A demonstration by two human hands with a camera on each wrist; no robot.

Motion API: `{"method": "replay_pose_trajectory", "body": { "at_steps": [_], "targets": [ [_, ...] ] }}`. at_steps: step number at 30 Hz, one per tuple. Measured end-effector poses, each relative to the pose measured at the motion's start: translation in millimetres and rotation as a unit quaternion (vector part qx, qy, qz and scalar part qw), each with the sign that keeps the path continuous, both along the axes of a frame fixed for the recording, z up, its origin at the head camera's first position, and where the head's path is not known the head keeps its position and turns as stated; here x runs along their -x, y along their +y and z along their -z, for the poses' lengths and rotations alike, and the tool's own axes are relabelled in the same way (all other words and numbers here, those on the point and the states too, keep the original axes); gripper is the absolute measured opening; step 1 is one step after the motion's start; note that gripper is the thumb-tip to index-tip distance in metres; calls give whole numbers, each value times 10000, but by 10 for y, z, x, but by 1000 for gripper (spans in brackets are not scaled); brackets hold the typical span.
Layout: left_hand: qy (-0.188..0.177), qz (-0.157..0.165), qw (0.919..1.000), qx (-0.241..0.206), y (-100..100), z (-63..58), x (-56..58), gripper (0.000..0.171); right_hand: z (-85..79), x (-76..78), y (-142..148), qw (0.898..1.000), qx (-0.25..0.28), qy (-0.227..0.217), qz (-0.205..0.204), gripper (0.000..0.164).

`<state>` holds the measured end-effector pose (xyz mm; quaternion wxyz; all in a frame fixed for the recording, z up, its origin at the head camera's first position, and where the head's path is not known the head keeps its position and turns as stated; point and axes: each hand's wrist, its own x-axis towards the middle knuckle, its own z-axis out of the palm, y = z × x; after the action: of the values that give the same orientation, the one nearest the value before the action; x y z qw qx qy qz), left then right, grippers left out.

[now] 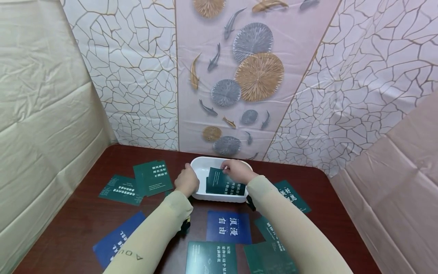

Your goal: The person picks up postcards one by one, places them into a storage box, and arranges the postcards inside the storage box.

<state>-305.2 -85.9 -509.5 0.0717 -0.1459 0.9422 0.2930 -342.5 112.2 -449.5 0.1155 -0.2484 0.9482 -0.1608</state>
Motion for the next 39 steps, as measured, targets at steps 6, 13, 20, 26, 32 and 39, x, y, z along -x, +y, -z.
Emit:
{"method": "replay_pose_trajectory", "body": {
  "at_steps": [6,13,20,26,32,39],
  "targets": [
    [36,-25,10000,16,7,-16,-8,71,38,-4,-11,9999,-6,-116,-11,17],
    [35,-27,10000,-1,3,-34,-9,74,84,-12,-20,9981,-491,-358,49,49],
    [42,-5,10000,77,-4,-31,-31,72,139,-42,-44,9940,-1081,136,-21,51],
    [40,9,10000,54,0,-4,-42,72,208,-68,-41,9902,-1385,156,-118,50],
    [69,-25,9999,75,12,-6,-32,71,261,-49,-36,9896,-1431,-31,-122,48],
    [-4,-40,9999,99,18,-6,-13,72,293,-30,-43,9880,-1531,-63,-204,45]
  ]
}}
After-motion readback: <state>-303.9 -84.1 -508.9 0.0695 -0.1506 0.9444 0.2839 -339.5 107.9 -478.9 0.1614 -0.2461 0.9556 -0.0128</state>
